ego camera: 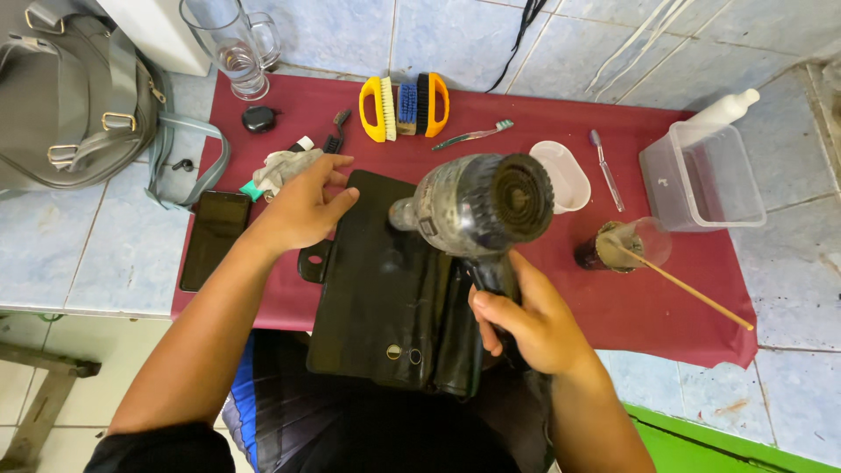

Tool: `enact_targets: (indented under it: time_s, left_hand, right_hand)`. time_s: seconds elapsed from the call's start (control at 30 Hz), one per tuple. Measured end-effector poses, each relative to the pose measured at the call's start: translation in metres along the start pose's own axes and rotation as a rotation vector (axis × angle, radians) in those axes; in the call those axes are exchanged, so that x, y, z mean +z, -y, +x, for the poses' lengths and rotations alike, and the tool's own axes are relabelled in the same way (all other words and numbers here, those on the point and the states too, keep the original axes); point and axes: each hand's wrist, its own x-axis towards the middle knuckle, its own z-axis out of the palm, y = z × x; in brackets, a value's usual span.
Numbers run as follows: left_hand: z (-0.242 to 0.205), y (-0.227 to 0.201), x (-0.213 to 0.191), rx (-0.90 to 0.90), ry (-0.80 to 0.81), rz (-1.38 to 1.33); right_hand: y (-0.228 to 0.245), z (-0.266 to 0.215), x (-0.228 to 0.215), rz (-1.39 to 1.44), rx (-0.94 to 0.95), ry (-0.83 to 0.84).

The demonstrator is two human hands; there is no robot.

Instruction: The person cleans a black leather bag by applying a liquid with a brush and drying it with a hairdryer. They repeat this process on different sections of the bag, including the flap and the main body, while seated at a table.

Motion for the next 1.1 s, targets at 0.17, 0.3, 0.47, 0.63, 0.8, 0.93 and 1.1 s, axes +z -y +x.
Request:
enact_targets:
  time_s: [0.17,0.3,0.47,0.63,0.8,0.93,1.1]
  left_hand:
    - [0.015,0.027,0.011,-0.028,-0.064,-0.117]
    - [0.016,0.03,0.013,-0.049,-0.09,-0.15]
    - [-0.004,0.003,0.009,-0.027,-0.118,-0.121]
    - [-0.007,-0.002,0.01,-0.027,-0.131,-0.139]
    - [-0.008,-0.008,0.01,-0.027,-0.129,-0.161]
    - [-0.011,-0.015,0.007,-0.065,-0.115,-0.208]
    - [-0.013,-0.015,0.007,-0.082,-0.131,-0.238]
  right_hand:
    - [0.015,0.002,0.006,-0.036,0.024,-0.011]
    - [0.002,0.001,-0.004,-0.123,0.014,-0.02]
    - [0.022,-0.003,0.004,-0.146,0.119,0.014]
    - [0.019,-0.008,0.0,-0.185,0.165,0.0]
    - [0.019,-0.018,-0.003,-0.206,0.163,0.025]
    - [0.015,-0.023,-0.006,-0.078,0.173,-0.011]
    - [0.014,-0.02,-0.007,-0.176,0.149,-0.05]
